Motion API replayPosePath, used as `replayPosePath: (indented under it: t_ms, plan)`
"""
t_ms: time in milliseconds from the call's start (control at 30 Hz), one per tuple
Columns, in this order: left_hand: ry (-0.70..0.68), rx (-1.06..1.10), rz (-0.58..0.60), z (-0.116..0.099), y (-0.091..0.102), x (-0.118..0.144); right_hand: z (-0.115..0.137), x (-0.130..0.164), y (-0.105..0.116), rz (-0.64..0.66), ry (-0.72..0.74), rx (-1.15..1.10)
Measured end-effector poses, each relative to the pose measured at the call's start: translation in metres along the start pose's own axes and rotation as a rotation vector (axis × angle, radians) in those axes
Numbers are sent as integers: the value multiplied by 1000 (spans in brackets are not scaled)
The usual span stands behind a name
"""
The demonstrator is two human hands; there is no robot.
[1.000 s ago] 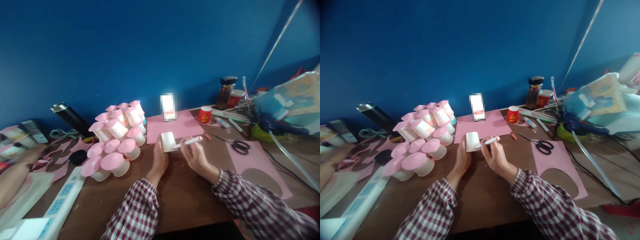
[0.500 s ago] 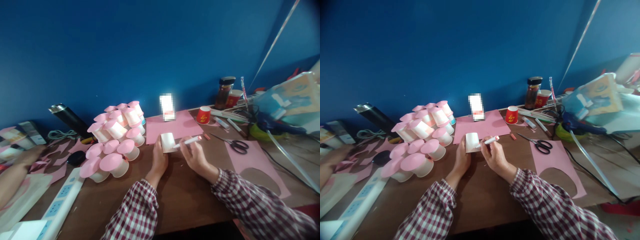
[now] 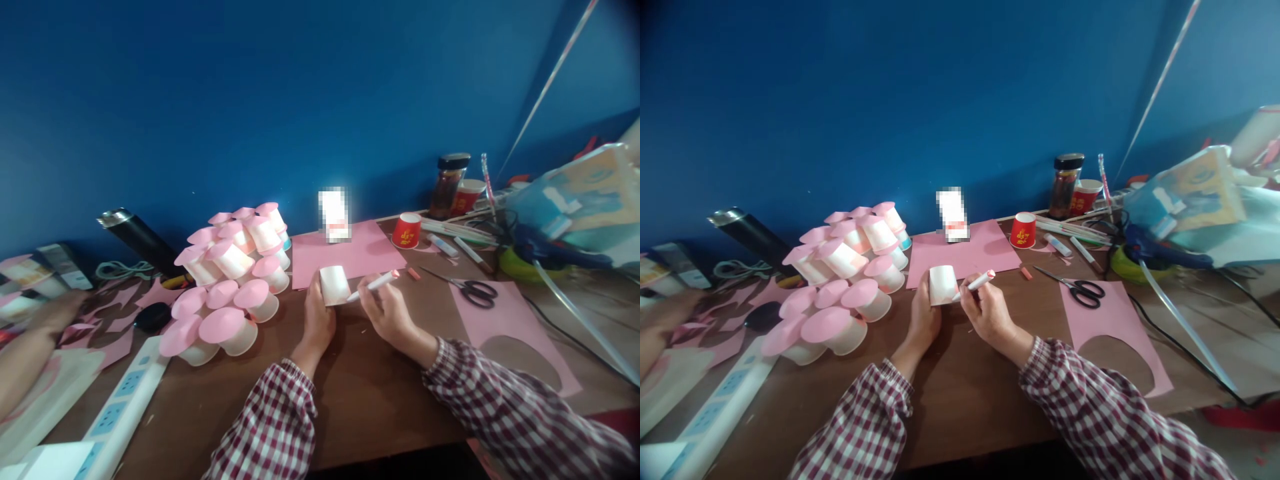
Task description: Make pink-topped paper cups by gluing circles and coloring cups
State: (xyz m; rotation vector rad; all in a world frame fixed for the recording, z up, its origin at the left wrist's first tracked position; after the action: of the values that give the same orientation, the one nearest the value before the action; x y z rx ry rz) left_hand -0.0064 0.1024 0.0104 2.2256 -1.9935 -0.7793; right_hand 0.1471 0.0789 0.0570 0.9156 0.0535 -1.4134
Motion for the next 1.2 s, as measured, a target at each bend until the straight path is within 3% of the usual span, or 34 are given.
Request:
replayPosePath:
  t_ms: [433,767,1200]
  plan:
    - [-35,-19,33,-3,-3,1,-6,1,6,-75,-27,2]
    - [-28,-17,11,-2,-1,2,-2,-1,2,-26,-6,-5]
    - [-21,-15,21,-5,-2,2,-6,1,4,-63,-24,24]
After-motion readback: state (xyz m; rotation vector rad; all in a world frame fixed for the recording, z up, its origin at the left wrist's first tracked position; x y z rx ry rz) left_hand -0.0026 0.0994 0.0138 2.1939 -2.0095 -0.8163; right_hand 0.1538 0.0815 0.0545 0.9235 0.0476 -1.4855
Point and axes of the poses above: each hand's wrist, its own x-axis away from the middle knuckle, its own y-axis out of the back of the hand, z = x × y, the point moved 9 cm from there along -x, towards the middle knuckle, and after that the axes turned 6 degrees about z, right-handed, at the moved point
